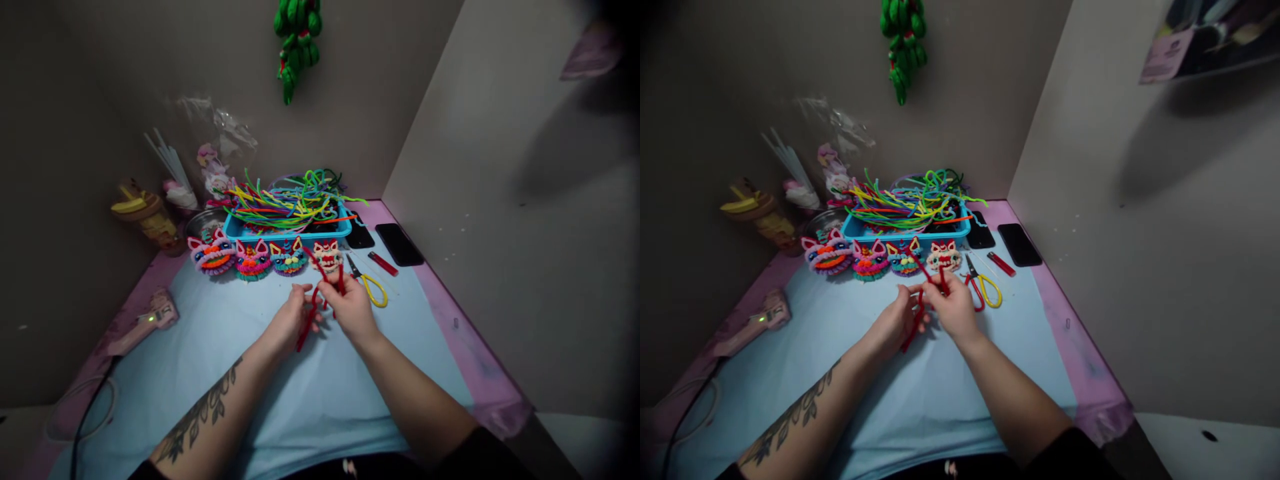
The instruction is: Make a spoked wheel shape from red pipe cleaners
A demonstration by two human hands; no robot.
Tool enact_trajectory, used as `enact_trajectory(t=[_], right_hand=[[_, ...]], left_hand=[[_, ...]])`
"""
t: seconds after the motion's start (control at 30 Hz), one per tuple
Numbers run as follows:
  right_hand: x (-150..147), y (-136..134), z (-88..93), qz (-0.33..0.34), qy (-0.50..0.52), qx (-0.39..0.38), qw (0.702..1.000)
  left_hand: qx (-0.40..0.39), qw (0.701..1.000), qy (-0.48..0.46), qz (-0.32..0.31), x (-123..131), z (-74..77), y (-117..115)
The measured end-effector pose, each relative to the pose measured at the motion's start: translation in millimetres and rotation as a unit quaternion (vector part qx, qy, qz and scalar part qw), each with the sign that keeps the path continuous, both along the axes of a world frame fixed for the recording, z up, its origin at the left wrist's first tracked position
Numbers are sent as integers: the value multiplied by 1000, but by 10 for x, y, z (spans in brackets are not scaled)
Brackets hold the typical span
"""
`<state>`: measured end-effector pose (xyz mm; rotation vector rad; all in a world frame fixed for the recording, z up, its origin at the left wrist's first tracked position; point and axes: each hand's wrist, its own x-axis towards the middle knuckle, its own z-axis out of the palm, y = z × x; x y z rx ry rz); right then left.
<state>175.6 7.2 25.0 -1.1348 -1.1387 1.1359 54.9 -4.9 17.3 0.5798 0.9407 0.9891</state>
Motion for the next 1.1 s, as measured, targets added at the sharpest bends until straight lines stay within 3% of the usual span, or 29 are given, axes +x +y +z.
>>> enact_trajectory(t=[0.17, 0.43, 0.57, 0.73, 1.03, 1.1], right_hand=[[74, 149, -27, -48, 189, -77, 978], [119, 181, -16, -33, 327, -163, 930], [131, 200, -27, -52, 336, -164, 926], [126, 208, -44, -33, 282, -126, 950], [68, 161, -58, -23, 232, -119, 965], [82, 176, -61, -37, 232, -109, 966]], left_hand=[[20, 991, 54, -124, -110, 84, -2], [110, 976, 143, -120, -175, 68, 54], [126, 974, 141, -126, -186, 72, 69], [94, 980, 112, -131, -182, 48, 65], [103, 983, 101, -115, -159, 60, 70], [97, 986, 101, -87, -174, 71, 87]])
